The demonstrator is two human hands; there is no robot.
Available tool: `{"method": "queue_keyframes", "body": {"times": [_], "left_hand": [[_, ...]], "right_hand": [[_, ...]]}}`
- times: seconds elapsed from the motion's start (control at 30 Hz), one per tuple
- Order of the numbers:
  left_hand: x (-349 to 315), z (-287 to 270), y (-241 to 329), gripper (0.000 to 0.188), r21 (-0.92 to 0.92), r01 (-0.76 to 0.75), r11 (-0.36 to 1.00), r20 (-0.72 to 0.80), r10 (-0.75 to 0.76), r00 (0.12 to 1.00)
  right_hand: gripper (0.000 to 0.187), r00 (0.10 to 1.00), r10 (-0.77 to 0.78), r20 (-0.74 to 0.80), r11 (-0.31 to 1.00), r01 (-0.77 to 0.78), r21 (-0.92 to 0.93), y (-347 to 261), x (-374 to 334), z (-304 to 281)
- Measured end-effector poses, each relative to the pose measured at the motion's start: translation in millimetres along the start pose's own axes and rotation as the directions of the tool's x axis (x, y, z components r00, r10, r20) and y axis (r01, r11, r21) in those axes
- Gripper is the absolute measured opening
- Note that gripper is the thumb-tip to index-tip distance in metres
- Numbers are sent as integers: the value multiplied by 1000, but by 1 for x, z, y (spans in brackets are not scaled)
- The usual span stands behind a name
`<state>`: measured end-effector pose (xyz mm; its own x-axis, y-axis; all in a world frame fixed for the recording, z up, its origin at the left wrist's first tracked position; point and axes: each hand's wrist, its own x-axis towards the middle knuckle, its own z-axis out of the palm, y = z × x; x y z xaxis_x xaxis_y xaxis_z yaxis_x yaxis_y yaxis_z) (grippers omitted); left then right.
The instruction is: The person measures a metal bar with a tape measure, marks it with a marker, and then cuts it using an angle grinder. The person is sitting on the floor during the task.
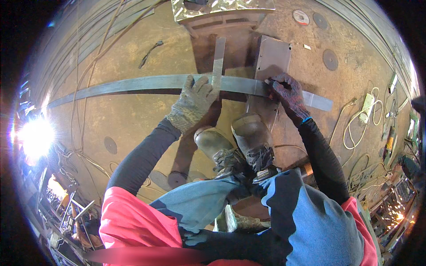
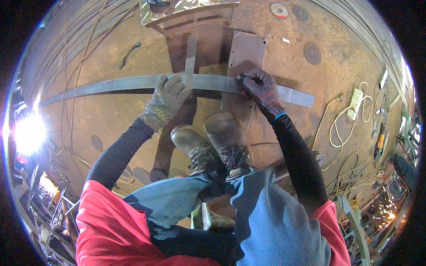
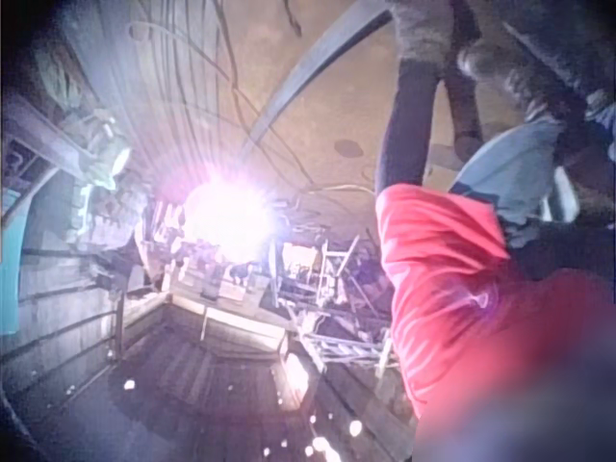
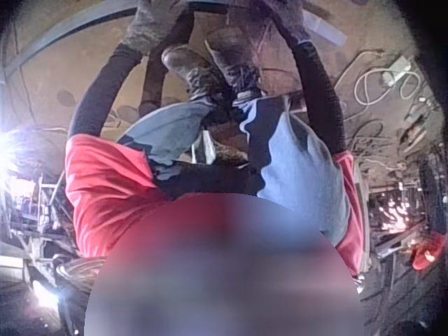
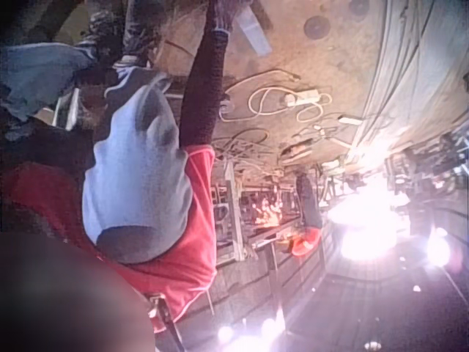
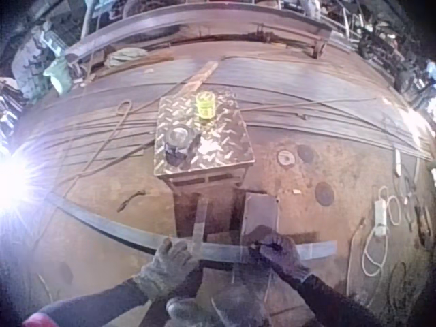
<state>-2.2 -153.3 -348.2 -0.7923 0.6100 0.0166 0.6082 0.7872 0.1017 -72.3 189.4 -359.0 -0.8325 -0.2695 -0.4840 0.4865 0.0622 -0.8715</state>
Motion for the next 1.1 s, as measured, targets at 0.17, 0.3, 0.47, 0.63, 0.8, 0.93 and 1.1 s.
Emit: {"method": "queue_keyframes", "body": {"times": [0.17,0.3,0.47,0.63,0.8,0.93,1.1], "left_hand": [[-2,1,-1,44,9,-6,1000,-7,6,1000],[-3,2,-2,45,16,-14,1000,9,14,1000],[-2,4,-2,47,-23,-8,1000,23,9,1000],[-1,5,-3,45,-39,-16,999,8,17,1000],[0,4,-5,42,-44,-26,999,0,27,1000],[-1,5,-5,39,-30,-36,999,-16,36,999],[-1,9,-6,38,-48,-37,998,-6,36,999]], "right_hand": [[11,999,-33,0,998,33,-45,1,0,-1],[9,1000,-25,-5,999,25,32,0,0,1],[10,1000,-25,-12,998,24,-64,-2,0,0],[14,1000,20,-22,999,-21,-47,-2,0,3],[13,997,-78,-21,997,78,10,-3,1,4],[12,999,17,-42,998,-19,-53,-6,0,6],[13,998,-3,-62,999,-1,-51,-8,-1,8]]}}
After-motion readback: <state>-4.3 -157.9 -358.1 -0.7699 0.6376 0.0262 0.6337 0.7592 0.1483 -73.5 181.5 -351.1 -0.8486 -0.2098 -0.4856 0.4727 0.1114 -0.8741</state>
